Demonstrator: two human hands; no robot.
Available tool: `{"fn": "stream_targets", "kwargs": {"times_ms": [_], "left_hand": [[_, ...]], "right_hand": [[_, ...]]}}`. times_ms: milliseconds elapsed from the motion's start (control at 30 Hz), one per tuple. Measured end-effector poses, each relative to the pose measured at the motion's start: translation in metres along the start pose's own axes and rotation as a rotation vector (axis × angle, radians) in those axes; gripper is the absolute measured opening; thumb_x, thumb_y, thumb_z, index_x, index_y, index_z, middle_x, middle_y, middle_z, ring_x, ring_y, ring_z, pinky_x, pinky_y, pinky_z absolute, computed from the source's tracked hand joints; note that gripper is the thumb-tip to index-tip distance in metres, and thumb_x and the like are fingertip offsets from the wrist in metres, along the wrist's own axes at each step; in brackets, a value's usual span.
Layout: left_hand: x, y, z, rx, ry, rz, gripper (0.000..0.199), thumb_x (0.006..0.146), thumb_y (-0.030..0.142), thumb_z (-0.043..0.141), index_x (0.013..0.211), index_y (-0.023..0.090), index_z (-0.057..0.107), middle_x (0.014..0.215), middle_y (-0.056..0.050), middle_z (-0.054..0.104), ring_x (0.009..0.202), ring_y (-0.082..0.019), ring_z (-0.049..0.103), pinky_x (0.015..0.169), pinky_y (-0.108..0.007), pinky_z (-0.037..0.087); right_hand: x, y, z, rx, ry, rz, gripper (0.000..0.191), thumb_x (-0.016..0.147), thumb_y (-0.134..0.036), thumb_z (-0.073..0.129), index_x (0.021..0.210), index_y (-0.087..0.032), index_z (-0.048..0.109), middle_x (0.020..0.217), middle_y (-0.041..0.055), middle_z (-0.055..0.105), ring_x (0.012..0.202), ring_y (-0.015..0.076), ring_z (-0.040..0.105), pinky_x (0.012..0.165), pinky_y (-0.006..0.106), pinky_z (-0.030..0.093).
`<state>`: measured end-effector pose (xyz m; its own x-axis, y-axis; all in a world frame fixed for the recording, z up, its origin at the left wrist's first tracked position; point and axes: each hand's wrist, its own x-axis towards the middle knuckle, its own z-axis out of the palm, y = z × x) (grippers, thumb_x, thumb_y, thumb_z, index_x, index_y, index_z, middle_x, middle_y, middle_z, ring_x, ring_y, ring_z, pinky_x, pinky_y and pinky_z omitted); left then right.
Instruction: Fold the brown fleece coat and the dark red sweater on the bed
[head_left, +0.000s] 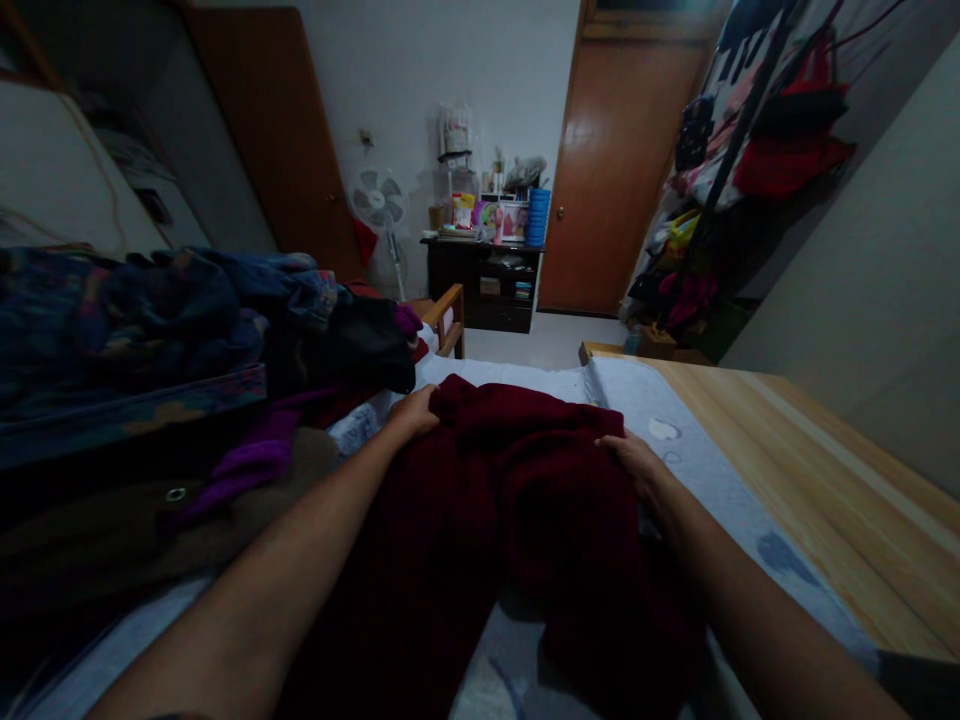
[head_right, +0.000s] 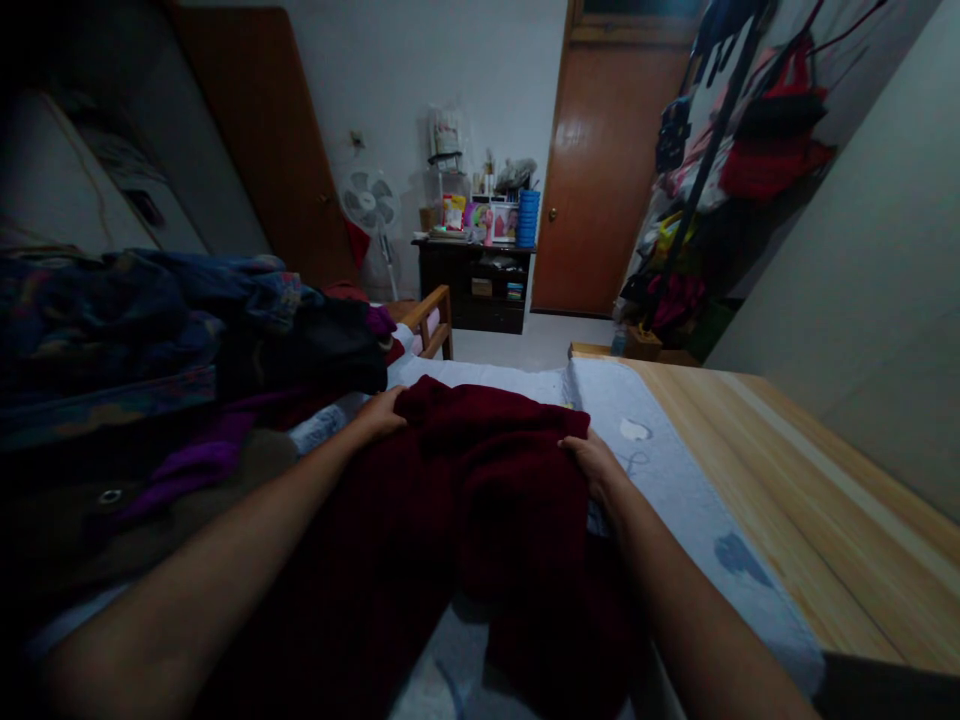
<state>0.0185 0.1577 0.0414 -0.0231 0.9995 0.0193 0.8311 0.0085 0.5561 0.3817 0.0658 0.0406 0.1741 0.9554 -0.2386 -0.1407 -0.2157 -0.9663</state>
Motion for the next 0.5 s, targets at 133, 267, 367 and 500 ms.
{"fn": "stream_targets", "kwargs": {"times_ms": [133, 267, 367, 500], "left_hand": [[0.001, 0.023, -0.025, 0.239, 0.172, 0.099, 0.057, 0.073, 0.021, 0.061, 0.128, 0.03, 0.055, 0.118, -0.005, 0.065, 0.107, -0.027, 0.061, 0.088, -0.03, 0.046], [0.006, 0.043, -0.037, 0.282, 0.394, 0.105, 0.055, 0.082, 0.022, 0.05, 0.137, 0.029, 0.048, 0.119, -0.009, 0.058, 0.102, -0.027, 0.062, 0.085, -0.033, 0.047], [0.012, 0.048, -0.034, 0.292, 0.485, 0.067, 0.056, 0.087, 0.021, 0.044, 0.143, 0.027, 0.04, 0.123, -0.012, 0.053, 0.099, -0.028, 0.062, 0.084, -0.036, 0.047], [0.014, 0.039, -0.015, 0.434, 0.335, -0.045, 0.061, 0.086, 0.018, 0.045, 0.146, 0.024, 0.035, 0.133, -0.019, 0.045, 0.103, -0.032, 0.061, 0.086, -0.041, 0.045]], "right_hand": [[0.004, -0.04, -0.003, -0.022, 0.003, -0.137, 0.052, 0.051, -0.013, 0.057, 0.102, -0.023, 0.059, 0.078, -0.0002, 0.07, 0.063, 0.0186, 0.064, 0.059, 0.029, 0.053], [0.017, -0.084, -0.009, -0.075, 0.006, -0.308, 0.059, 0.049, -0.01, 0.056, 0.106, -0.022, 0.061, 0.084, 0.0003, 0.071, 0.068, 0.0186, 0.064, 0.06, 0.028, 0.052], [0.039, -0.094, -0.015, -0.091, 0.01, -0.39, 0.067, 0.048, -0.008, 0.054, 0.113, -0.023, 0.06, 0.094, 0.0008, 0.072, 0.075, 0.0204, 0.066, 0.065, 0.03, 0.053], [0.068, -0.071, -0.026, -0.254, 0.15, -0.347, 0.069, 0.051, -0.011, 0.059, 0.119, -0.022, 0.058, 0.111, 0.0066, 0.069, 0.085, 0.0219, 0.066, 0.069, 0.031, 0.054]]}}
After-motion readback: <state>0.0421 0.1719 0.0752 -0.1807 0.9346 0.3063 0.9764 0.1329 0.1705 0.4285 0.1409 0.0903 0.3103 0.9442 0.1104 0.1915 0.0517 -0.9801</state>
